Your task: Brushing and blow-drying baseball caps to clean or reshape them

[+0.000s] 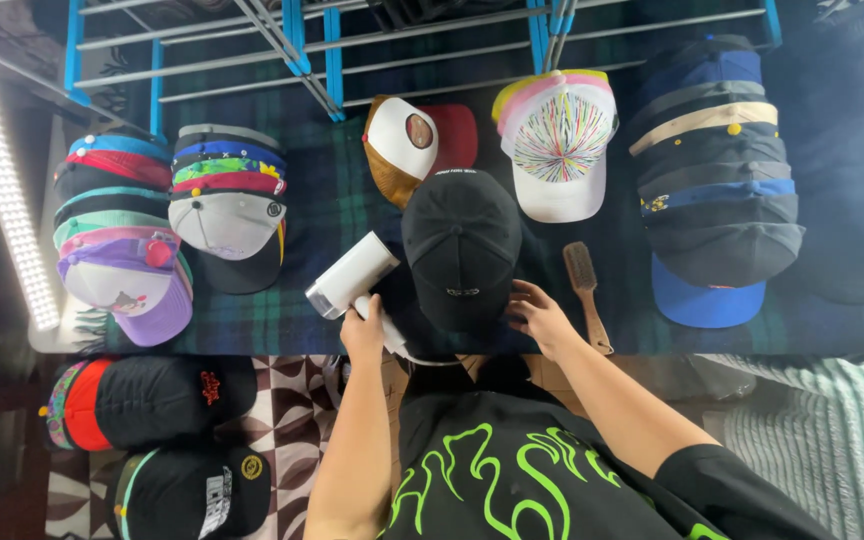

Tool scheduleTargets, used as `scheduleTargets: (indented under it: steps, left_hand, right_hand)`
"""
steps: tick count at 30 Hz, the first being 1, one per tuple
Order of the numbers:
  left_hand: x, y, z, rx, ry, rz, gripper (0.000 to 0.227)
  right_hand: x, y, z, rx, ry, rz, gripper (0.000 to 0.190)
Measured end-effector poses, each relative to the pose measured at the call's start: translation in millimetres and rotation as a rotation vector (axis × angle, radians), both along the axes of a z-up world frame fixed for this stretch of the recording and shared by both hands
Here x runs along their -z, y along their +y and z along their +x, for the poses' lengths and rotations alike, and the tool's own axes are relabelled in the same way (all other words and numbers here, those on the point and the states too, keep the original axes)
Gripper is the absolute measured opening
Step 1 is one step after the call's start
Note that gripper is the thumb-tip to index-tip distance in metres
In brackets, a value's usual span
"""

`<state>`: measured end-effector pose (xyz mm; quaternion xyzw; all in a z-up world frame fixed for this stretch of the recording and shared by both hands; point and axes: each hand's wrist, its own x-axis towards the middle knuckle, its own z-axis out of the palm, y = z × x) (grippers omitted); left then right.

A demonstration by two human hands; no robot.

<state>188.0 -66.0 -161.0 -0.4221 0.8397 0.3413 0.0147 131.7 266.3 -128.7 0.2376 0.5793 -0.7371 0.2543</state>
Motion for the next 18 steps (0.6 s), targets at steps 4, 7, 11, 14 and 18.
scheduleTargets:
  steps: [4, 7, 11, 14, 18]
  left_hand:
    - [-24.2, 11.7, 11.6, 0.014, -0.022, -0.068, 0.061]
    - [-45.7, 31.2, 17.0, 0.019, -0.057, 0.017, 0.063]
    - [-103.4, 87.1, 14.8, 0.132, 0.270, 0.225, 0.068]
    - [-115.7, 102.0, 9.9, 0.110, 0.213, 0.542, 0.073]
    - [-153.9, 106.7, 3.8, -0.163, 0.160, 0.855, 0.074]
  right_hand:
    - [-1.2, -5.5, -4.0, -0.001, -0.021, -0.038, 0.043]
    - [5.2, -2.7, -1.6, 0.016, -0.039, -0.055, 0.035]
    - [2.0, 2.6, -2.6, 0.071, -0.069, -0.179, 0.032]
    - [12.6, 7.5, -7.3, 0.021, -0.031, -0.177, 0.030]
    - [18.9, 12.5, -12.5, -0.056, 0.031, -0.209, 0.030]
